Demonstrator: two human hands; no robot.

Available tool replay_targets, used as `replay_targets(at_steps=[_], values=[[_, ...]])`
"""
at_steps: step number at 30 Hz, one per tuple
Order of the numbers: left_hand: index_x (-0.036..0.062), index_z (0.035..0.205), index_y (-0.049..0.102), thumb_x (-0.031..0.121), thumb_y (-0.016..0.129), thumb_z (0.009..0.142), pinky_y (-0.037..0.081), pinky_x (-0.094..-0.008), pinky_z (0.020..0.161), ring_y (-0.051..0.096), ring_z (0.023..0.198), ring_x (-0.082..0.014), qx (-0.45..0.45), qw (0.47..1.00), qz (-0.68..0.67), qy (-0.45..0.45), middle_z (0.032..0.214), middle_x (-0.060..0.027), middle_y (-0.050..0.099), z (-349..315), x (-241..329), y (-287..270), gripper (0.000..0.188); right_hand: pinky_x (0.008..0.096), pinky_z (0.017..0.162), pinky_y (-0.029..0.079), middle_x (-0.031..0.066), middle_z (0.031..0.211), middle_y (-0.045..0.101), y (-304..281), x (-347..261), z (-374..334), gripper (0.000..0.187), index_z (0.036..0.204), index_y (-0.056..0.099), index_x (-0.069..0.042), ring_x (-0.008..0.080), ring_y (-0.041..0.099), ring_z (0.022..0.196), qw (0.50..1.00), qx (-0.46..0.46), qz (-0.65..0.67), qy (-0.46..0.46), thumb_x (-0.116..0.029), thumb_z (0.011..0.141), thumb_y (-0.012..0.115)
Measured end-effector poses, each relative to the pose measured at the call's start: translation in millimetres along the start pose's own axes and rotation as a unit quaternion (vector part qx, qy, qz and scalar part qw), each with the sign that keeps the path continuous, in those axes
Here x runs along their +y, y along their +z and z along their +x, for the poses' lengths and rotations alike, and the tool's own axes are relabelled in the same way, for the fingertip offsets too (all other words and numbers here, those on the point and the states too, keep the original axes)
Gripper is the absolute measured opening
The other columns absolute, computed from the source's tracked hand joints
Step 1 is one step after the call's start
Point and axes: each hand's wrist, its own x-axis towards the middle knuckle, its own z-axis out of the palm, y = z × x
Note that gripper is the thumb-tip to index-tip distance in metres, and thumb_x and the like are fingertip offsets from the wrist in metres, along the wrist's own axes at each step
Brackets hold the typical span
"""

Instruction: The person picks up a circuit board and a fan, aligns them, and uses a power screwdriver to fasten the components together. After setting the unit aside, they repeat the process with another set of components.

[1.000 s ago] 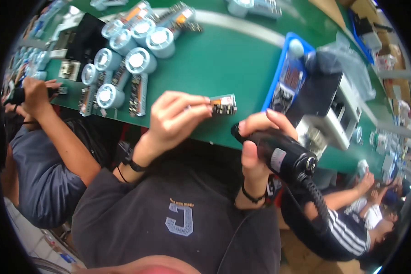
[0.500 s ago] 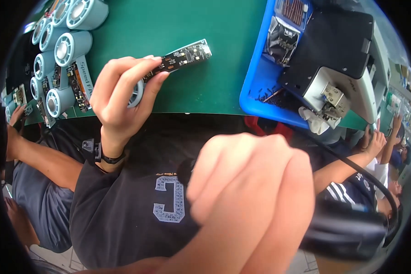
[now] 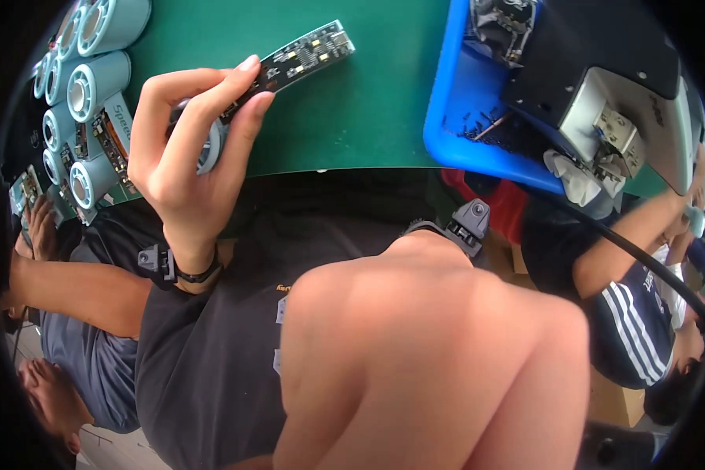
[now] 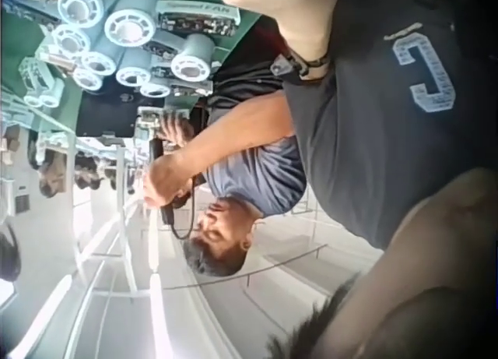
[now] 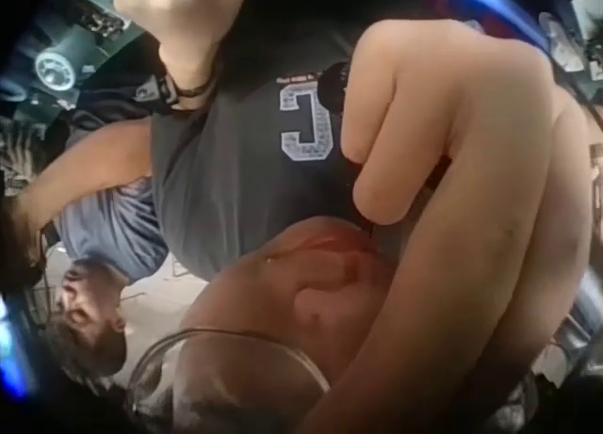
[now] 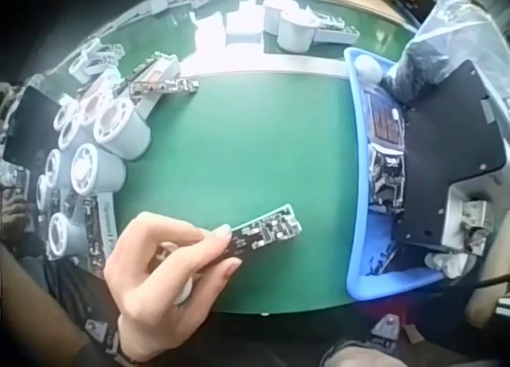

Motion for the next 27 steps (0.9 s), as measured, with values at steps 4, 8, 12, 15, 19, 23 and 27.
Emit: replay_targets(at_steps=[4, 8, 12, 15, 19, 23, 27], values=[[0.0052, 0.106, 0.078, 0.002, 0.086, 0.075, 0.048, -0.0312, 0.062, 0.061, 0.074, -0.0204, -0.033, 0.999, 0.019, -0.018, 0.09, -0.0073, 0.062, 1.3, 6.5, -6.6, 0.032, 0.0367, 0.052, 0.052, 0.0136, 0.092, 0.063, -6.5, -4.9, 5.4, 0.052, 0.136, 0.044, -0.006, 0.0263, 0.061, 0.055, 0.997, -0.019, -0.066, -0.015, -0.029, 0.097, 0.07], [0.0061, 0.106, 0.078, 0.004, 0.086, 0.077, 0.045, -0.0321, 0.062, 0.059, 0.076, -0.0206, -0.044, 0.998, 0.027, -0.023, 0.088, -0.0065, 0.06, 8.3, 9.9, -9.8, 0.03, 0.0365, 0.054, 0.053, 0.0139, 0.089, 0.062, -10.9, -5.6, 15.4, 0.059, 0.142, 0.039, -0.007, 0.0257, 0.061, 0.057, 0.991, -0.041, -0.124, -0.032, -0.032, 0.098, 0.07], [0.0063, 0.105, 0.078, 0.005, 0.085, 0.078, 0.043, -0.0323, 0.062, 0.056, 0.075, -0.0206, -0.032, 0.999, 0.031, -0.029, 0.084, -0.0055, 0.057, 4.2, 11.5, -10.3, 0.028, 0.0379, 0.056, 0.054, 0.0156, 0.085, 0.059, -12.5, 11.5, 6.7, 0.057, 0.139, 0.04, -0.007, 0.026, 0.06, 0.057, 0.971, -0.015, -0.232, -0.062, -0.037, 0.099, 0.068], [0.0063, 0.104, 0.077, 0.006, 0.085, 0.079, 0.042, -0.0325, 0.061, 0.054, 0.074, -0.0205, -0.021, 0.999, 0.041, -0.03, 0.083, -0.0051, 0.055, 1.0, 14.7, -6.6, 0.027, 0.0394, 0.057, 0.054, 0.0178, 0.083, 0.058, -1.2, 26.0, -3.9, 0.055, 0.136, 0.04, -0.007, 0.0272, 0.06, 0.057, 0.951, 0.009, -0.291, -0.103, -0.04, 0.1, 0.065], [0.0061, 0.101, 0.075, 0.008, 0.085, 0.078, 0.042, -0.0325, 0.059, 0.052, 0.071, -0.0201, -0.001, 0.998, 0.059, -0.022, 0.082, -0.0044, 0.053, 0.1, 11.7, -3.3, 0.025, 0.0419, 0.058, 0.055, 0.0209, 0.082, 0.059, 7.9, 30.7, -8.5, 0.055, 0.137, 0.037, -0.009, 0.0299, 0.061, 0.059, 0.934, 0.016, -0.323, -0.149, -0.044, 0.102, 0.061], [0.0063, 0.098, 0.073, 0.01, 0.085, 0.076, 0.043, -0.0319, 0.058, 0.05, 0.069, -0.0193, 0.007, 0.997, 0.079, -0.001, 0.082, -0.0037, 0.051, -0.4, 10.1, -2.5, 0.026, 0.0459, 0.061, 0.056, 0.0228, 0.081, 0.061, 6.0, 31.0, -7.2, 0.056, 0.14, 0.032, -0.012, 0.0334, 0.063, 0.062, 0.93, 0.003, -0.341, -0.134, -0.045, 0.104, 0.058], [0.0064, 0.098, 0.072, 0.012, 0.086, 0.076, 0.044, -0.0325, 0.058, 0.051, 0.07, -0.0198, 0.012, 0.996, 0.092, 0.007, 0.083, -0.004, 0.052, -2.4, 12.1, -3.5, 0.026, 0.048, 0.063, 0.057, 0.0237, 0.081, 0.062, 1.3, 23.1, -11.1, 0.057, 0.143, 0.03, -0.014, 0.0353, 0.065, 0.064, 0.924, -0.024, -0.362, -0.121, -0.046, 0.104, 0.057]])
